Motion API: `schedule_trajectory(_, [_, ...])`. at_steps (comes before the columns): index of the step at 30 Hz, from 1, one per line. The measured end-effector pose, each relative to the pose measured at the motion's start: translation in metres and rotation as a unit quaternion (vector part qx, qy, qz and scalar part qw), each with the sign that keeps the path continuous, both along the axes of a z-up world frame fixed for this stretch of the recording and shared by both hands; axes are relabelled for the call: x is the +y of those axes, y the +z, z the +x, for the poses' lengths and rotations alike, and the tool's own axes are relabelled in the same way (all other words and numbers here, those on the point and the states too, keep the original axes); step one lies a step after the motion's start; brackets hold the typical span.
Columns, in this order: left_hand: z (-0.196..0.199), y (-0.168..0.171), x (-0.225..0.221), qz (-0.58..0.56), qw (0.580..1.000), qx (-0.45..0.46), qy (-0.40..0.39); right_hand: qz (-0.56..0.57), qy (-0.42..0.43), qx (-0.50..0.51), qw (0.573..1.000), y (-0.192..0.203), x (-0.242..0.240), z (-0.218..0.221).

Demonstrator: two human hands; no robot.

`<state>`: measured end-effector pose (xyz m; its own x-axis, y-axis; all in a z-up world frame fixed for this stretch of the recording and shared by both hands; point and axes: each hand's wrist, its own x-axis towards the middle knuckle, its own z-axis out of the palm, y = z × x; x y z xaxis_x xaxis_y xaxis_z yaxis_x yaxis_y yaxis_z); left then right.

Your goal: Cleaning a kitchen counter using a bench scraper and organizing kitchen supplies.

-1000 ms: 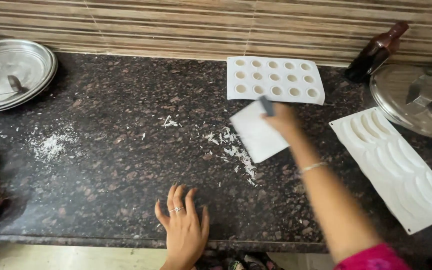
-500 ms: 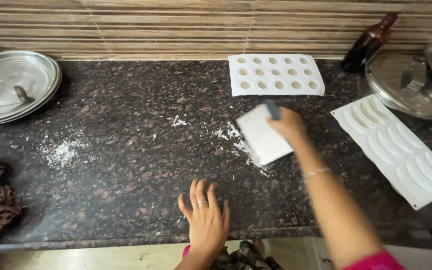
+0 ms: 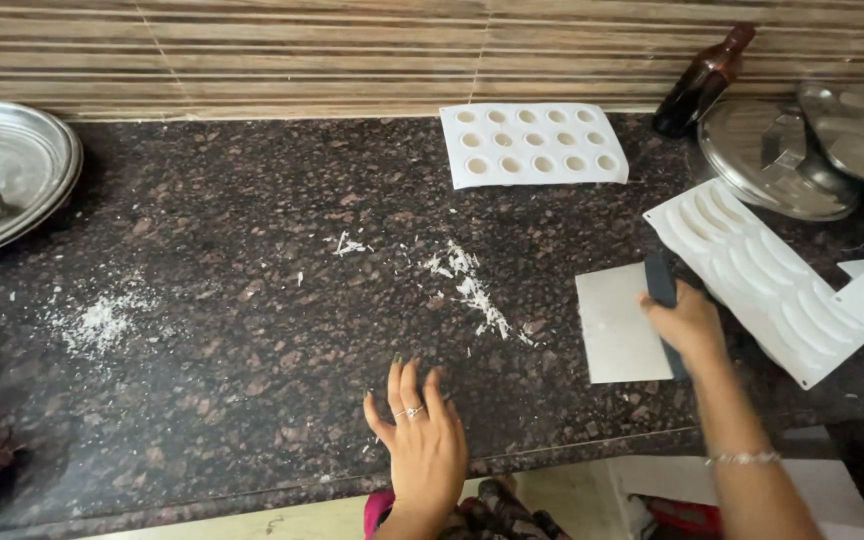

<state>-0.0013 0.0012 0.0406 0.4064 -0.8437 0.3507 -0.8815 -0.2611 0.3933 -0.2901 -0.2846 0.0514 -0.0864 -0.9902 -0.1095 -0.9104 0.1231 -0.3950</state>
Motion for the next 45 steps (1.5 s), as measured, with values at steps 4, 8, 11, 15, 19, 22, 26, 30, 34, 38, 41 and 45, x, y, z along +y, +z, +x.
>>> schedule_trajectory(4, [0.002, 0.002, -0.001, 0.015, 1.0, -0.002, -0.014, 0.017, -0.055, -0.042, 0.997, -0.01, 0.035, 0.088])
schedule_trajectory(8, [0.004, 0.004, 0.003, 0.025, 1.0, 0.012, 0.001, -0.001, 0.016, -0.093, 0.995, -0.032, 0.041, 0.163])
schedule_trajectory(11, [0.01, 0.004, 0.001, 0.033, 0.999, 0.015, -0.004, -0.014, 0.043, -0.106, 0.993, -0.01, 0.036, 0.159])
schedule_trajectory(15, [0.007, 0.001, 0.0, 0.058, 0.998, 0.008, -0.014, -0.026, 0.01, -0.103, 0.994, 0.02, 0.043, 0.091])
schedule_trajectory(19, [0.003, 0.0, -0.004, 0.027, 0.999, 0.019, -0.012, -0.061, -0.02, -0.073, 0.995, -0.015, 0.029, 0.09])
schedule_trajectory(22, [0.004, 0.004, 0.003, 0.034, 0.999, -0.011, -0.003, -0.023, -0.005, -0.076, 0.997, -0.024, 0.043, 0.179])
schedule_trajectory(26, [0.003, 0.006, 0.003, 0.015, 0.999, 0.013, 0.027, -0.096, 0.155, -0.118, 0.976, -0.044, 0.045, 0.251])
schedule_trajectory(30, [0.0, 0.001, 0.004, -0.008, 0.998, 0.025, 0.058, -0.02, 0.174, -0.181, 0.968, -0.007, 0.018, 0.219])
schedule_trajectory(34, [-0.002, 0.003, 0.002, -0.006, 0.999, -0.001, 0.046, -0.037, 0.138, -0.109, 0.984, 0.008, -0.042, 0.157])
schedule_trajectory(38, [-0.006, -0.002, -0.002, -0.023, 0.998, 0.005, 0.067, -0.089, 0.146, -0.063, 0.983, -0.023, -0.076, 0.173])
schedule_trajectory(41, [-0.006, -0.004, -0.001, -0.016, 0.996, -0.003, 0.084, -0.043, 0.182, -0.095, 0.978, -0.007, -0.03, 0.254])
schedule_trajectory(45, [-0.003, -0.001, 0.0, -0.022, 0.995, 0.013, 0.099, -0.113, 0.299, -0.144, 0.937, -0.043, -0.011, 0.324])
